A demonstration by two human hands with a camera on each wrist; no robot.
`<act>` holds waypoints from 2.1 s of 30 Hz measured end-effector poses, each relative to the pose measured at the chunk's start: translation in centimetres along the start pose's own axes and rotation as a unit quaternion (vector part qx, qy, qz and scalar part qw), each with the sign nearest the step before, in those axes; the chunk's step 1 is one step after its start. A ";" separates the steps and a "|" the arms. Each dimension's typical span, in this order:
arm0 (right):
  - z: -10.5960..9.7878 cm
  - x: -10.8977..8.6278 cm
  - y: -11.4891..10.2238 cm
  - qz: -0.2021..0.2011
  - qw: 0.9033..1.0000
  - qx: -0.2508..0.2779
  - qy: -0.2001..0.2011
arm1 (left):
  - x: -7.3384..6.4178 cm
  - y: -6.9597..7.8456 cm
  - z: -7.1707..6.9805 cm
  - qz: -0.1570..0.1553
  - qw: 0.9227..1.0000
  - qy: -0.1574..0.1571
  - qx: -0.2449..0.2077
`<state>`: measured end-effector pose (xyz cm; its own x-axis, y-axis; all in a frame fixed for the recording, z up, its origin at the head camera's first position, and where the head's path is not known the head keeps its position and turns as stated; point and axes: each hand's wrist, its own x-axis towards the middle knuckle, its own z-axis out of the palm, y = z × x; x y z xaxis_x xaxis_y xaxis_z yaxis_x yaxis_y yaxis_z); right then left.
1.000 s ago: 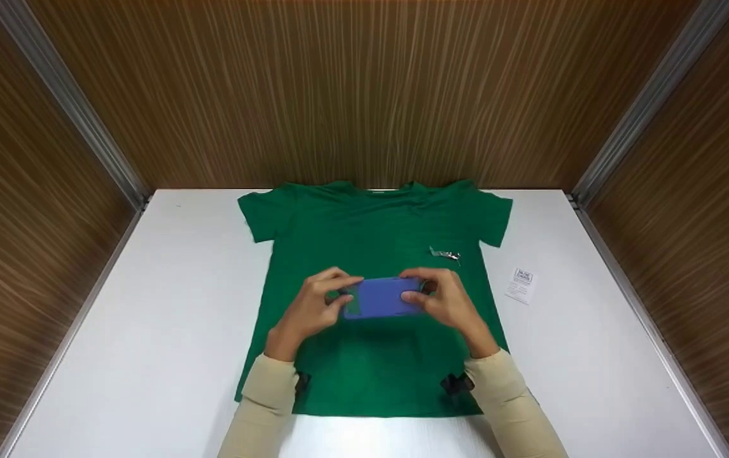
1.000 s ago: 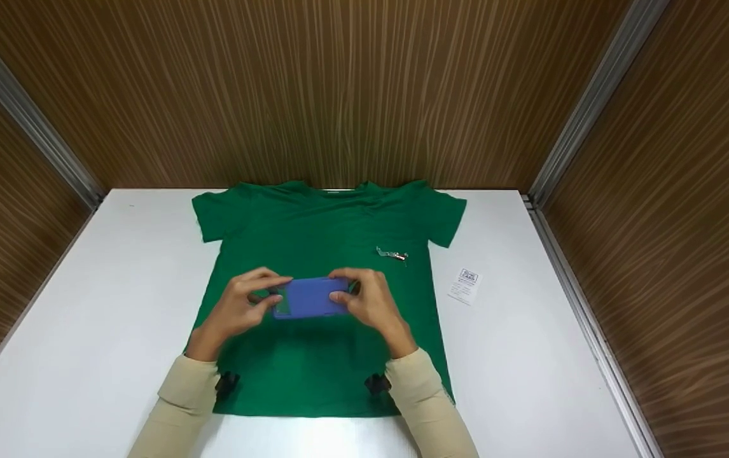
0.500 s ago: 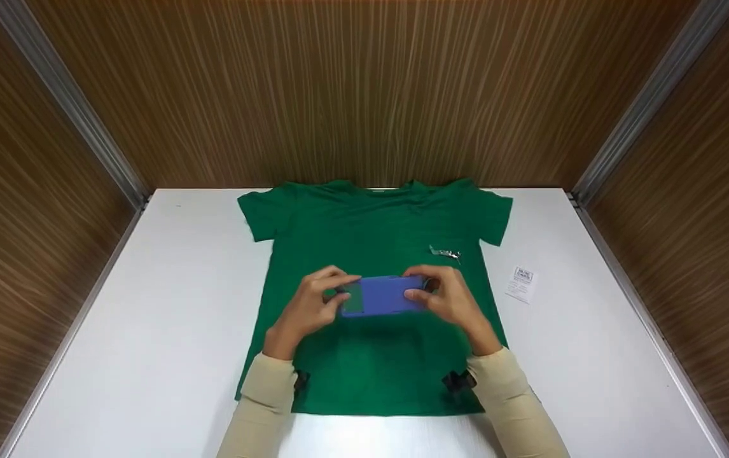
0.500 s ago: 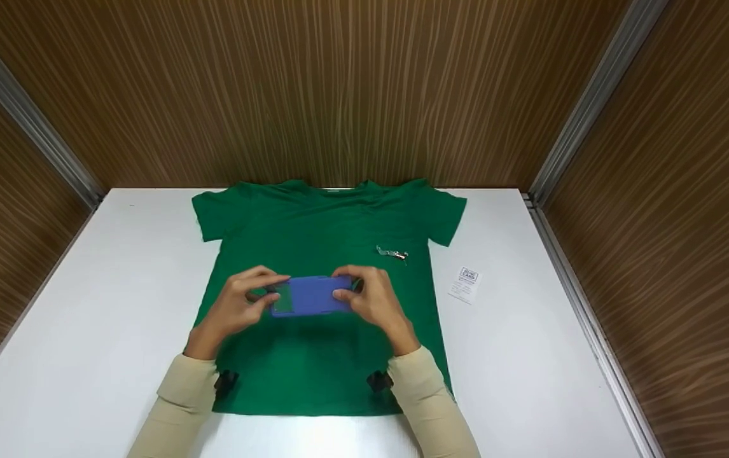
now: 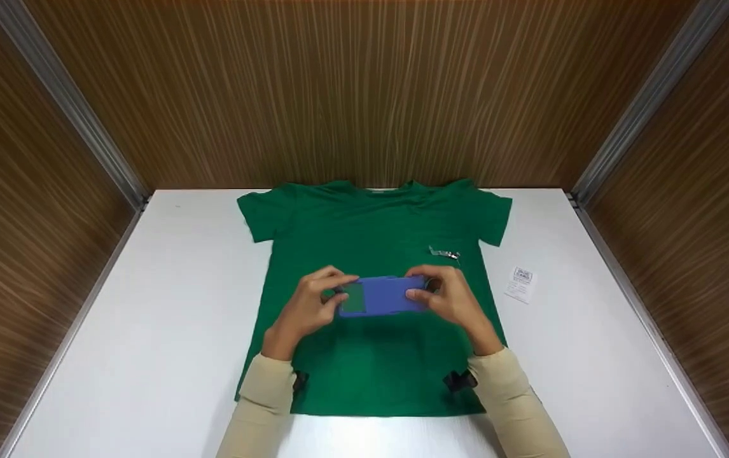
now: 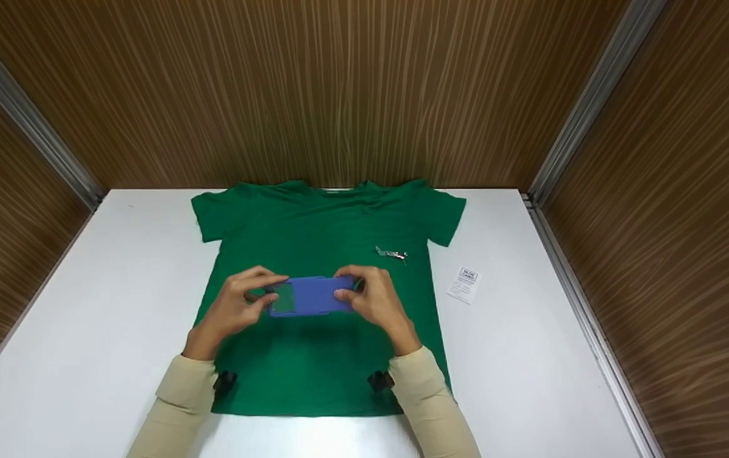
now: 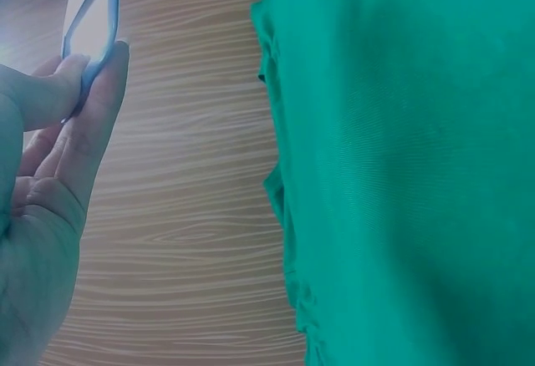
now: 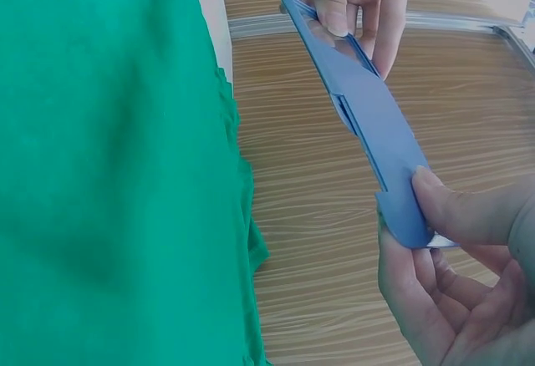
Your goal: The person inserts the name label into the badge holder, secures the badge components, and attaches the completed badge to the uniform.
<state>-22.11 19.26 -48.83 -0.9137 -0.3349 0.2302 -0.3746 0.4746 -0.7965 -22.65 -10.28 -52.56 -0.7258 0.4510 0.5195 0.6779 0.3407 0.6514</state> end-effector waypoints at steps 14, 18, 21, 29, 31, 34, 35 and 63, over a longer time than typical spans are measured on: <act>-0.1 0.0 0.3 -0.002 1.000 -0.005 -0.005 | 0.0 -0.1 -0.1 0.009 1.000 0.001 0.000; -0.2 0.0 0.2 0.000 1.000 -0.006 -0.004 | -0.1 -0.2 -0.1 0.007 1.000 0.000 -0.001; -0.2 -0.1 0.2 0.004 1.000 -0.003 -0.003 | -0.1 -0.3 -0.1 0.002 1.000 -0.002 0.003; -0.3 -0.1 0.3 0.000 1.000 0.004 -0.004 | -0.1 -0.3 -0.1 0.000 1.000 0.001 0.000; -0.3 0.0 0.3 0.000 1.000 0.003 -0.004 | -0.1 -0.3 -0.1 -0.003 1.000 0.002 0.002; -0.5 0.0 0.3 0.004 1.000 -0.002 -0.001 | -0.1 -0.4 -0.2 -0.006 1.000 0.002 0.004; -0.5 0.0 0.3 0.007 1.000 -0.005 0.000 | -0.1 -0.4 -0.3 -0.007 1.000 0.003 0.004; -1.8 -0.1 0.6 0.018 0.999 -0.024 0.014 | -0.4 -0.9 -1.3 -0.014 0.999 0.026 0.033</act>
<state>-22.51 21.01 -48.34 -0.9303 -0.2945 0.2186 -0.3485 0.5238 -0.7773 -23.14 -11.85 -52.66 -0.7489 0.3979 0.5299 0.6618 0.4078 0.6291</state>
